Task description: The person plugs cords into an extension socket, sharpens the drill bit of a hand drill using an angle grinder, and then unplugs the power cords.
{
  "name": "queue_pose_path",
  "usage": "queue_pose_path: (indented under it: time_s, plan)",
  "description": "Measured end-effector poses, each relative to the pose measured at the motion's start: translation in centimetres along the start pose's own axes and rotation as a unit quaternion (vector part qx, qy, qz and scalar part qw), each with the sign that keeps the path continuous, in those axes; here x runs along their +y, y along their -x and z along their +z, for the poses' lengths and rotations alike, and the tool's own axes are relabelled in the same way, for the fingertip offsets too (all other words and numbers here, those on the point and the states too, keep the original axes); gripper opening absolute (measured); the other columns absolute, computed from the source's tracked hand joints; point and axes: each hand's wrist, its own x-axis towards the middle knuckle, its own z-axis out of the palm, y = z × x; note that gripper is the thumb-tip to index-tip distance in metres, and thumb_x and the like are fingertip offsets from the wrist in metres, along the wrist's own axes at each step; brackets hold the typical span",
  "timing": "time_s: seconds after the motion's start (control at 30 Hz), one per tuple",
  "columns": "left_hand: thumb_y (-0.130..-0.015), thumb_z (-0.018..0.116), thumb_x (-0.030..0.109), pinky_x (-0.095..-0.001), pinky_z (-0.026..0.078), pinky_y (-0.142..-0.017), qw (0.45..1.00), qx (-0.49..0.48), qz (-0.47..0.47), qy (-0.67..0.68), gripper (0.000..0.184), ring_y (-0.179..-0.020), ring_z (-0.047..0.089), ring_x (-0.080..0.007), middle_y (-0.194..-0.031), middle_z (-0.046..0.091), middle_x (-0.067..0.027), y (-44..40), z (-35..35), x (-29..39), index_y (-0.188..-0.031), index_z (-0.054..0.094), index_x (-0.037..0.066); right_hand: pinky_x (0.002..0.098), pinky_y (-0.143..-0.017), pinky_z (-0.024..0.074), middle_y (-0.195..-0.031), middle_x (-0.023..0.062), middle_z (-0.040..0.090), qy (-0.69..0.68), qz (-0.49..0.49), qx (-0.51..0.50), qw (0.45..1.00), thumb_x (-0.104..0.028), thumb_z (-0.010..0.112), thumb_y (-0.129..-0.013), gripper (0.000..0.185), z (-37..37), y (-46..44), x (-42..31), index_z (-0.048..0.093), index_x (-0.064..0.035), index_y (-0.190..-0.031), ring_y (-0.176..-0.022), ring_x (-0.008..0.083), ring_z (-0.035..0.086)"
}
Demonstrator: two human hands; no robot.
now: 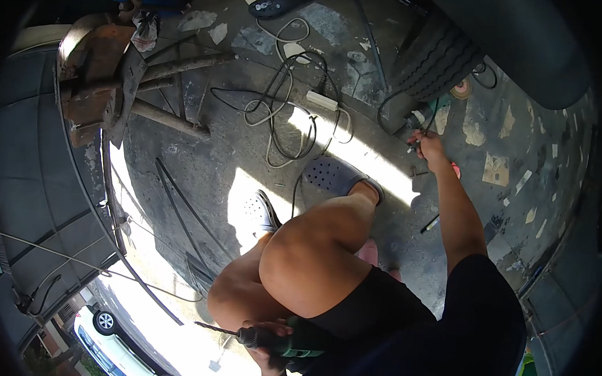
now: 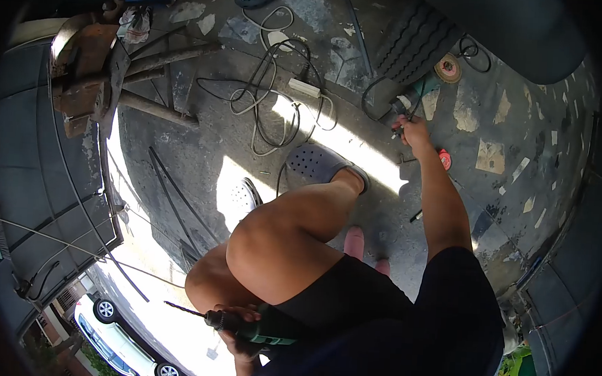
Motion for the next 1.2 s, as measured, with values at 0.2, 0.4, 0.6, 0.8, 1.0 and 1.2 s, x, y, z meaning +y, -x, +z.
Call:
queue_pose_path:
  time_s: [0.2,0.4,0.6,0.8,1.0,1.2]
  plan:
    - [-0.095,0.064,0.06,-0.0452,0.048,-0.097,1.0,0.004,-0.004,-0.018,0.062,-0.085,0.068,-0.0258,-0.091,0.066,-0.0113,0.1,-0.9,-0.1,-0.121,0.044,0.007,0.0298,-0.062,0.0509,-0.099,0.0138,0.073,-0.14,-0.237,-0.167,0.947,-0.022,0.076,-0.093,0.028,18.2,-1.9,-4.6,0.06,-0.0023,-0.105,-0.07,0.0144,0.062]
    - [-0.09,0.07,0.063,-0.0469,0.052,-0.095,0.999,0.035,-0.002,-0.019,0.07,-0.081,0.072,-0.0283,-0.087,0.068,-0.0121,0.6,-1.3,-0.2,-0.121,0.044,0.006,0.0449,-0.082,0.0553,-0.1,0.0229,0.07,0.2,-0.282,0.122,0.93,-0.027,0.088,-0.073,0.049,24.0,-3.5,-11.2,0.062,-0.0032,-0.106,-0.096,0.0377,0.07]
    - [-0.087,0.071,0.065,-0.0492,0.054,-0.093,0.998,0.053,-0.003,-0.021,0.074,-0.08,0.073,-0.0292,-0.086,0.068,-0.0147,-0.1,-1.0,0.0,-0.118,0.043,0.004,0.0481,-0.083,0.057,-0.105,0.021,0.07,0.435,-0.441,0.1,0.779,-0.025,0.072,-0.085,0.037,27.0,-3.5,-7.1,0.059,-0.0035,-0.112,-0.1,0.0399,0.069]
    - [-0.087,0.072,0.064,-0.0508,0.054,-0.093,0.998,0.057,-0.01,-0.013,0.074,-0.081,0.073,-0.0306,-0.087,0.069,-0.0158,0.6,-1.9,0.0,-0.119,0.043,0.004,0.0424,-0.069,0.0548,-0.077,0.015,0.069,0.18,-0.313,0.003,0.933,-0.031,0.06,-0.1,0.032,27.7,-1.1,-7.2,0.061,0.0015,-0.098,-0.076,0.0296,0.072]
    - [-0.087,0.073,0.063,-0.0525,0.054,-0.093,0.998,0.065,-0.013,-0.007,0.074,-0.081,0.073,-0.0321,-0.088,0.069,-0.0168,1.0,-2.4,0.0,-0.12,0.043,0.003,0.0377,-0.068,0.0569,-0.097,0.0166,0.07,-0.207,-0.055,-0.14,0.967,-0.025,0.064,-0.095,0.032,27.6,-10.5,-2.9,0.052,0.0,-0.11,-0.084,0.0241,0.07]
    - [-0.087,0.074,0.062,-0.0542,0.053,-0.093,0.997,0.072,-0.026,0.006,0.075,-0.082,0.073,-0.0335,-0.089,0.07,-0.0179,0.6,-2.1,0.6,-0.121,0.043,0.003,0.0279,-0.059,0.0543,-0.077,0.0078,0.066,-0.027,-0.132,-0.207,0.969,-0.009,0.073,-0.092,0.025,25.8,-5.1,-9.2,0.054,-0.0028,-0.109,-0.065,0.0146,0.065]
